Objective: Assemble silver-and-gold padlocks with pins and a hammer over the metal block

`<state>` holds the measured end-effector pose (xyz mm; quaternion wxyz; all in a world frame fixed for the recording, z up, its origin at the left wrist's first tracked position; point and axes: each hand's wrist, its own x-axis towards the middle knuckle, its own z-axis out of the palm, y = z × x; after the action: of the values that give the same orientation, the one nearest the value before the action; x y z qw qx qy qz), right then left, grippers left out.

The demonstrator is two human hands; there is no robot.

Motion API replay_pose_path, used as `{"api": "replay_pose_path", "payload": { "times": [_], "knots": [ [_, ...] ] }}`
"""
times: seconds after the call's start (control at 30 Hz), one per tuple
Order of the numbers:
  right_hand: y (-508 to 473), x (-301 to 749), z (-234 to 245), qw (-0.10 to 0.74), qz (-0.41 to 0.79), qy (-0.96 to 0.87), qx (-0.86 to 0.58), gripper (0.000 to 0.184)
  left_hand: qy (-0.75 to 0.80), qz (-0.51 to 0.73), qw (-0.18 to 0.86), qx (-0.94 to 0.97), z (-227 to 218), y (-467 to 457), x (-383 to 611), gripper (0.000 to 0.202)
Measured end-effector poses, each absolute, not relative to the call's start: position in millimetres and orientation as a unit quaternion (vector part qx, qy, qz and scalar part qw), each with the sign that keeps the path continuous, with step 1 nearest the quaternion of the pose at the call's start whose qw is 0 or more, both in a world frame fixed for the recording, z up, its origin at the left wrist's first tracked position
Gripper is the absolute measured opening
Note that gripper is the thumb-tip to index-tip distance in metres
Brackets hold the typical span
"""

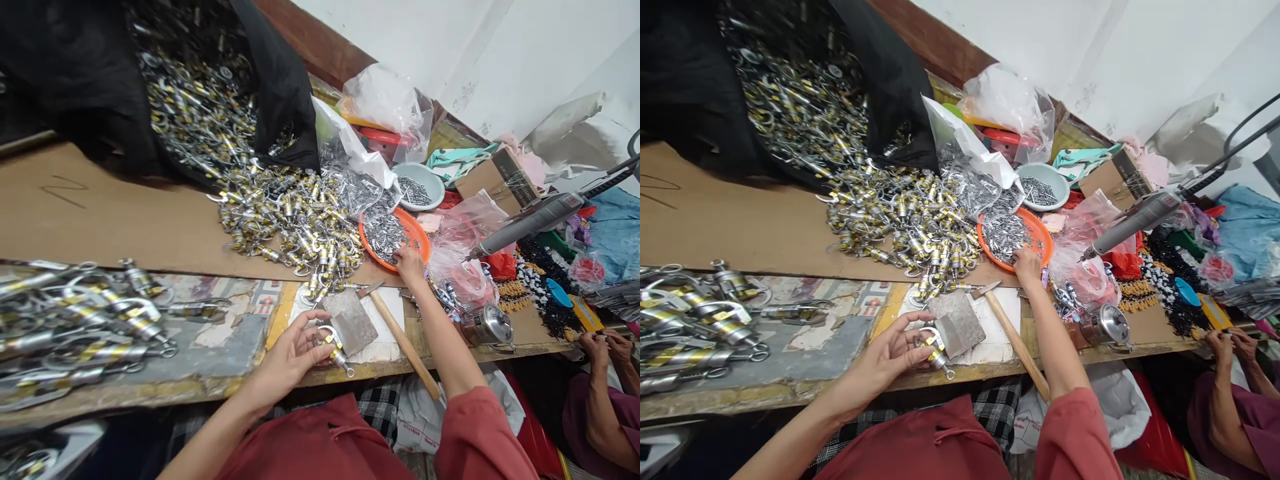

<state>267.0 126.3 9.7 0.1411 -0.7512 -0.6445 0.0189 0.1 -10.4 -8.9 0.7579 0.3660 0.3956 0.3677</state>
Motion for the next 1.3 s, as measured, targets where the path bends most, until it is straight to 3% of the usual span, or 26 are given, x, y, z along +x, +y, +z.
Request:
{"api": "replay_pose_path", "payload": {
  "times": [0.37,0.53,0.63,0.83,0.93,1.3],
  "knots": [
    [63.1,232.2,40.4,0.305,0.126,-0.648,-0.687,0.023,0.390,0.408,0.759,0.325,-20.1,-2.1,4.0,0.049],
    [-5.6,165.7,35.0,0.407,0.255,-0.699,-0.530,0.013,0.370,0.411,0.771,0.316,-25.1,-1.6,4.2,0.048],
    [-15.9,153.4,25.4,0.445,0.240,-0.705,-0.497,0.016,0.361,0.418,0.774,0.310,-21.4,-2.2,3.9,0.049],
    [-16.0,165.6,18.7,0.388,0.072,-0.824,-0.406,0.029,0.360,0.418,0.777,0.304,-11.8,-2.5,5.0,0.048],
    [-19.8,168.0,22.3,0.371,0.002,-0.846,-0.383,0.028,0.367,0.422,0.768,0.311,-10.1,-2.5,5.9,0.046],
    [-26.1,158.3,36.8,0.181,-0.222,-0.908,-0.304,0.021,0.389,0.426,0.757,0.307,-2.7,-4.7,4.9,0.045]
  ]
}}
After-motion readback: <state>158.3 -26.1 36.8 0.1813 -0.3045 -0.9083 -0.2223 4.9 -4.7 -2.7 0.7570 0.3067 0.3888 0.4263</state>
